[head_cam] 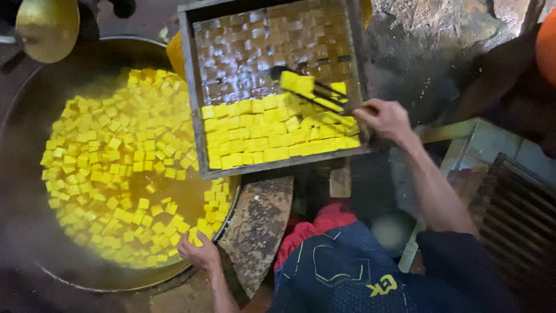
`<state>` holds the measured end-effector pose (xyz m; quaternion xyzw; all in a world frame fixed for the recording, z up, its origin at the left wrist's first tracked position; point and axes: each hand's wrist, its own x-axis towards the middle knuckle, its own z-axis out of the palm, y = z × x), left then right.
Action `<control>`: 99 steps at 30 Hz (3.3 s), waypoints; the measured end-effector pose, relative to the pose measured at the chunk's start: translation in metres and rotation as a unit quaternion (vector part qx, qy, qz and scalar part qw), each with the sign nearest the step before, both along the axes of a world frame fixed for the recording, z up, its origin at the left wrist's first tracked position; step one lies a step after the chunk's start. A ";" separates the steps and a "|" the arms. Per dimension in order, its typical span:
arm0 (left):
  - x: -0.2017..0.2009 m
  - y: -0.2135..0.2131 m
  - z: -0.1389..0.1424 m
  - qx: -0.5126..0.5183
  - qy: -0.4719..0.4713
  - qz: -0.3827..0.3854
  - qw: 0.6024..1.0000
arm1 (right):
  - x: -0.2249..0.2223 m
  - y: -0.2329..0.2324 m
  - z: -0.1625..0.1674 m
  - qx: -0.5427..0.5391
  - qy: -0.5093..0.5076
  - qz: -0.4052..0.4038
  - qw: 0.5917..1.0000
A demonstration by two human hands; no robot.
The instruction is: The person uses a metal skimmer to scoop yellow fried tofu cubes out of a large wok of hot steaming liquid and transfers them into a square bamboo draining tray, occasionally steadying or arranging the cubes by hand as the tray fills.
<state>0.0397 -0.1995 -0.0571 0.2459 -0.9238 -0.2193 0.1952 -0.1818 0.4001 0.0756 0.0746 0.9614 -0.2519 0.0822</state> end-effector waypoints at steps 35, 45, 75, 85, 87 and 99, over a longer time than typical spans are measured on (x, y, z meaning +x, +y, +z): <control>-0.355 0.416 0.089 -0.075 -0.263 -0.439 0.856 | 0.007 0.198 0.011 0.278 0.238 0.230 0.902; -0.174 0.223 0.059 0.154 0.120 -0.247 0.949 | 0.014 -0.034 -0.101 -0.188 0.119 -0.021 0.975; -0.001 -0.098 -0.029 0.112 -0.208 0.063 0.970 | -0.004 -0.628 -0.158 -0.022 -0.235 0.248 0.940; 0.013 -0.078 -0.023 0.080 -0.187 0.084 0.975 | 0.007 -0.547 -0.093 -0.413 -0.198 0.118 0.881; 0.028 -0.068 -0.025 0.041 -0.176 0.069 0.981 | 0.014 -0.490 -0.067 -0.430 -0.119 0.101 0.889; -0.027 0.022 0.023 -0.064 0.046 -0.228 0.970 | 0.253 -0.116 -0.007 -0.156 0.229 -0.310 0.910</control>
